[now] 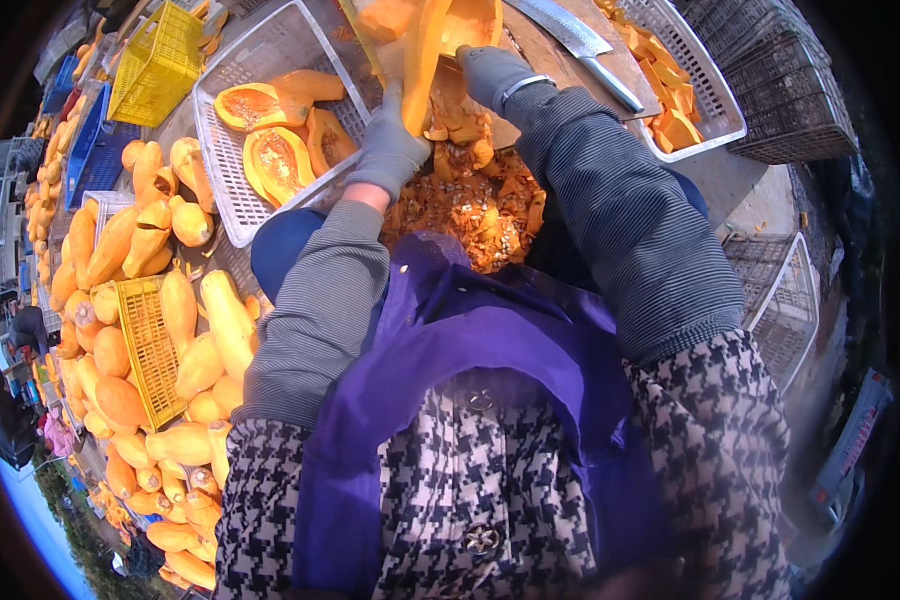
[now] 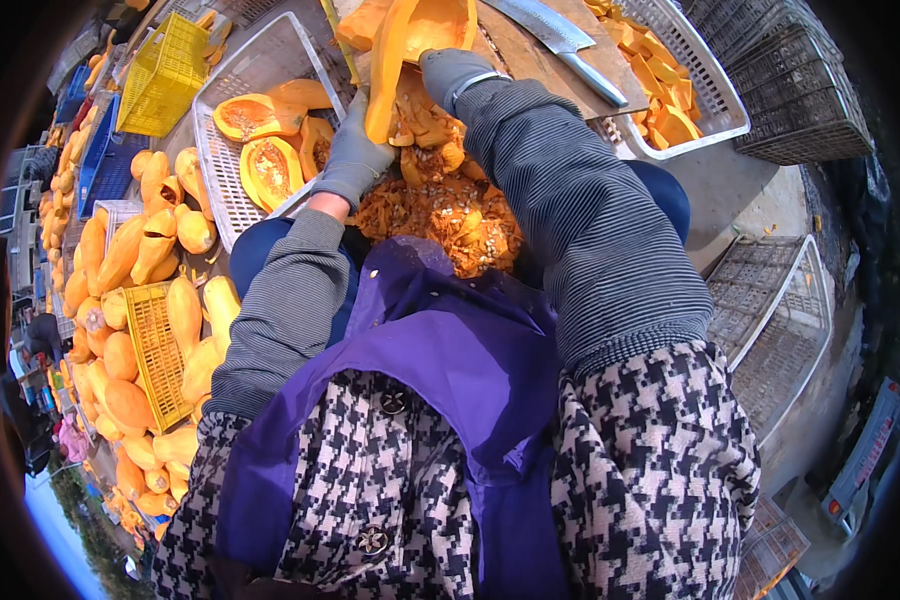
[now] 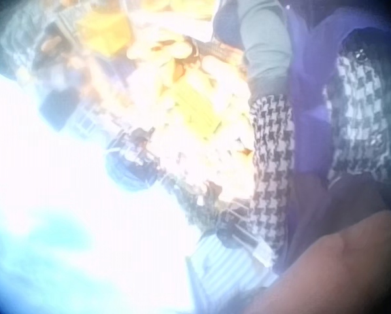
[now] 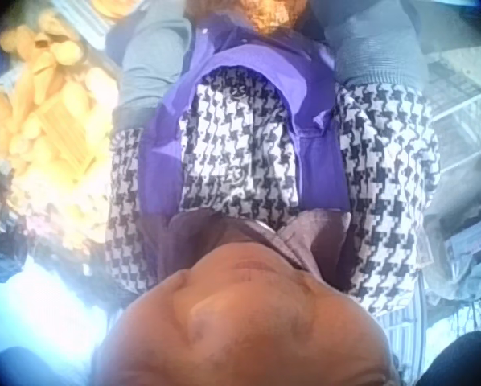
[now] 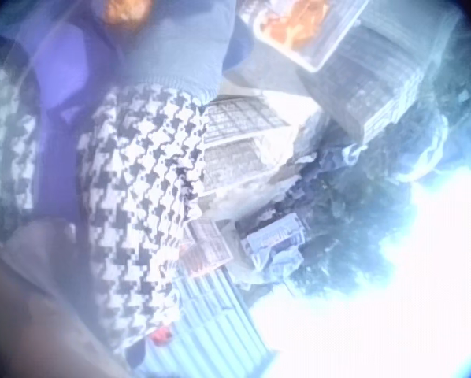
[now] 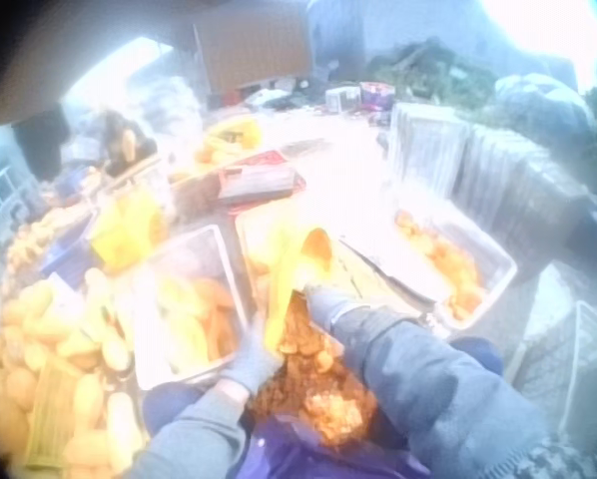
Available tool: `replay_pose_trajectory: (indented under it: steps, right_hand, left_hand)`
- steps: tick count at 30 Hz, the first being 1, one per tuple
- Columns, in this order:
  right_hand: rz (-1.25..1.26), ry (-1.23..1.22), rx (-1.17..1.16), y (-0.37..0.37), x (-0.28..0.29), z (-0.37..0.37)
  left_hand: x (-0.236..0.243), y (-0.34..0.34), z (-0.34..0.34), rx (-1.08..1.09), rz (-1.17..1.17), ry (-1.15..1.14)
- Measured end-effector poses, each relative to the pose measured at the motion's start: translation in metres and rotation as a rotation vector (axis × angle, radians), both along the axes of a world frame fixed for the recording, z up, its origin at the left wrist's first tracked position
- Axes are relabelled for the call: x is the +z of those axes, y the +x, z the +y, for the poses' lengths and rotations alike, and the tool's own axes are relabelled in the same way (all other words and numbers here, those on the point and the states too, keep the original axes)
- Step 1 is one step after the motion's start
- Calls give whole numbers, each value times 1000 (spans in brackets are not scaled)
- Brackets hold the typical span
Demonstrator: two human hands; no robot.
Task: The person scoops seeds and pulp from halved papayas using a spoon, then cuts the fruit into smaller pieces with a knife on a wooden board. The cut pieces are placed into a white basket.
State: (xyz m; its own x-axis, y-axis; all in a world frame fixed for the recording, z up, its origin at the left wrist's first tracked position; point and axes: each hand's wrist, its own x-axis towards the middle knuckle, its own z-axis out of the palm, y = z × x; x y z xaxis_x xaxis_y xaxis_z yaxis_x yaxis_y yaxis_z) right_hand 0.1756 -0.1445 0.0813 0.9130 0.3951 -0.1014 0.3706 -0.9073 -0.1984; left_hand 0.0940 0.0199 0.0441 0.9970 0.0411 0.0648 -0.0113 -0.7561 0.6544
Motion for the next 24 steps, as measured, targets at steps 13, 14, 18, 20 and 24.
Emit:
replay_pose_trajectory:
  steps: [13,14,18,20,24]
  right_hand:
    - [82,-210,343,-88,16,-24]
    - [166,-205,444,-91,18,-30]
    - [142,-109,123,-76,31,-34]
    - [126,-110,-81,-66,35,-24]
    - [112,-92,110,-91,21,-6]
  left_hand:
    - [11,1,-5,-65,98,244]
    - [14,4,-3,-85,123,237]
    - [19,4,-1,-118,121,202]
    - [20,4,1,-125,118,202]
    - [20,6,6,-106,172,168]
